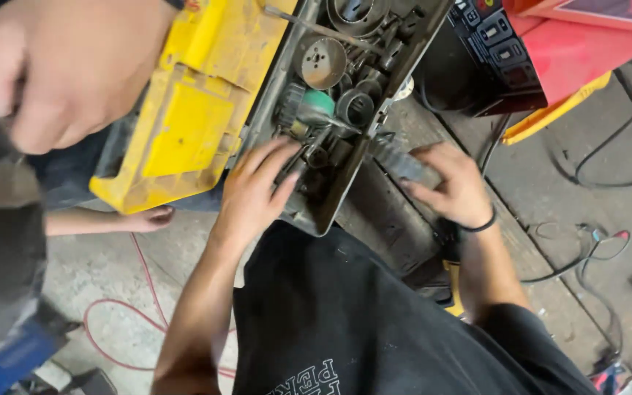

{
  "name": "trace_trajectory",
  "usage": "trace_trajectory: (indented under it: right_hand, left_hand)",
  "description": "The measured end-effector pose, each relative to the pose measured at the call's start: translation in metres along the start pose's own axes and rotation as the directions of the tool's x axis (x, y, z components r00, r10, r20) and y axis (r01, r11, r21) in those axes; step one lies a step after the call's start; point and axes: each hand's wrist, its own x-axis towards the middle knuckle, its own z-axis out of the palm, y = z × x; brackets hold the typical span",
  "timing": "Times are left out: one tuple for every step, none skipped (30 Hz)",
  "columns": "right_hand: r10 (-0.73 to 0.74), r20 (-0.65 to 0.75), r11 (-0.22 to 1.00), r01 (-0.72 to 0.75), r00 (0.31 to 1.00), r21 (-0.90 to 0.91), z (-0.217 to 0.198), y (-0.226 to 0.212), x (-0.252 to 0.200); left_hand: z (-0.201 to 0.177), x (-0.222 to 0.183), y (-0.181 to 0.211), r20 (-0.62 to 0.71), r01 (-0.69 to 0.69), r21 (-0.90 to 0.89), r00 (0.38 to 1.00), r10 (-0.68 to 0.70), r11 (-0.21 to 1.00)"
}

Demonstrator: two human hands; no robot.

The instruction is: Repairing a yellow power tool by connecting internal wires and reassembling the casing

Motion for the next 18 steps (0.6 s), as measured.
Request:
trace_trajectory:
  right_hand:
    - [0.062,0.015,0.994,-0.061,0.998,-0.087,0.008,0.011,-0.005]
    - [0.129,0.021,0.977,-0.123,0.991,-0.176,0.017,0.02,-0.013]
    - [0.137,0.03,0.977,-0.13,0.99,-0.171,0.019,0.01,-0.008]
    - [0.144,0.078,0.973,-0.127,0.986,-0.193,0.023,-0.001,-0.002]
    - [0.152,0.127,0.969,-0.123,0.98,-0.215,0.026,-0.014,0.005]
    - [0.155,0.128,0.969,-0.126,0.98,-0.211,0.035,-0.003,-0.003]
    - [0.333,0.272,0.912,-0.235,0.903,-0.337,0.045,0.007,-0.012]
    - [0.5,0.381,0.827,-0.3,0.778,-0.475,0.054,0.018,-0.018]
    - [0.498,0.382,0.828,-0.297,0.778,-0.475,0.052,0.014,-0.017]
    - [0.481,0.405,0.841,-0.279,0.778,-0.464,0.051,0.009,-0.016]
    - [0.464,0.427,0.852,-0.261,0.776,-0.453,0.05,0.004,-0.016]
    - [0.464,0.434,0.854,-0.259,0.773,-0.451,0.046,0.003,-0.014]
    - [0.464,0.419,0.857,-0.277,0.781,-0.434,0.042,0.002,-0.013]
    - [0.464,0.402,0.86,-0.292,0.79,-0.419,0.036,0.001,-0.01]
    - [0.462,0.407,0.861,-0.289,0.788,-0.42,0.03,-0.001,-0.006]
    - [0.464,0.363,0.858,-0.309,0.808,-0.41,0.023,-0.002,-0.001]
    - [0.466,0.318,0.856,-0.328,0.826,-0.4,0.016,-0.004,0.004]
    - [0.459,0.322,0.859,-0.32,0.828,-0.4,0.007,-0.002,0.009]
  left_hand:
    - [0.014,0.022,0.001,-0.032,-0.086,0.112,0.995,0.09,0.99]
    - [0.029,0.043,0.002,-0.047,-0.172,0.221,0.981,0.187,0.96]
    - [0.036,0.068,0.007,-0.041,-0.163,0.217,0.983,0.176,0.962]
    - [0.041,0.093,0.011,0.166,-0.183,0.211,0.975,0.149,0.96]
    - [0.046,0.117,0.015,0.367,-0.203,0.199,0.922,0.119,0.959]
    - [0.051,0.133,0.015,0.372,-0.201,0.198,0.921,0.116,0.959]
    - [0.055,0.148,0.016,0.55,-0.098,0.24,0.834,-0.053,0.966]
    - [0.06,0.164,0.015,0.689,-0.005,0.3,0.693,-0.213,0.954]
    - [0.073,0.162,0.011,0.687,-0.003,0.302,0.694,-0.215,0.953]
    - [0.085,0.159,0.007,0.693,-0.119,0.407,0.686,-0.221,0.906]
    - [0.096,0.155,0.002,0.699,-0.232,0.499,0.677,-0.229,0.835]
    - [0.095,0.151,0.002,0.699,-0.225,0.499,0.675,-0.235,0.837]
    - [0.094,0.146,0.003,0.704,-0.27,0.521,0.671,-0.23,0.809]
    - [0.093,0.143,0.003,0.708,-0.314,0.543,0.67,-0.223,0.779]
    - [0.101,0.127,-0.008,0.706,-0.308,0.543,0.671,-0.227,0.781]
    - [0.108,0.112,-0.018,0.545,-0.349,0.567,0.838,-0.022,0.746]
    - [0.115,0.097,-0.028,0.341,-0.373,0.604,0.92,0.196,0.704]
    - [0.1,0.091,-0.022,0.335,-0.367,0.61,0.922,0.191,0.702]
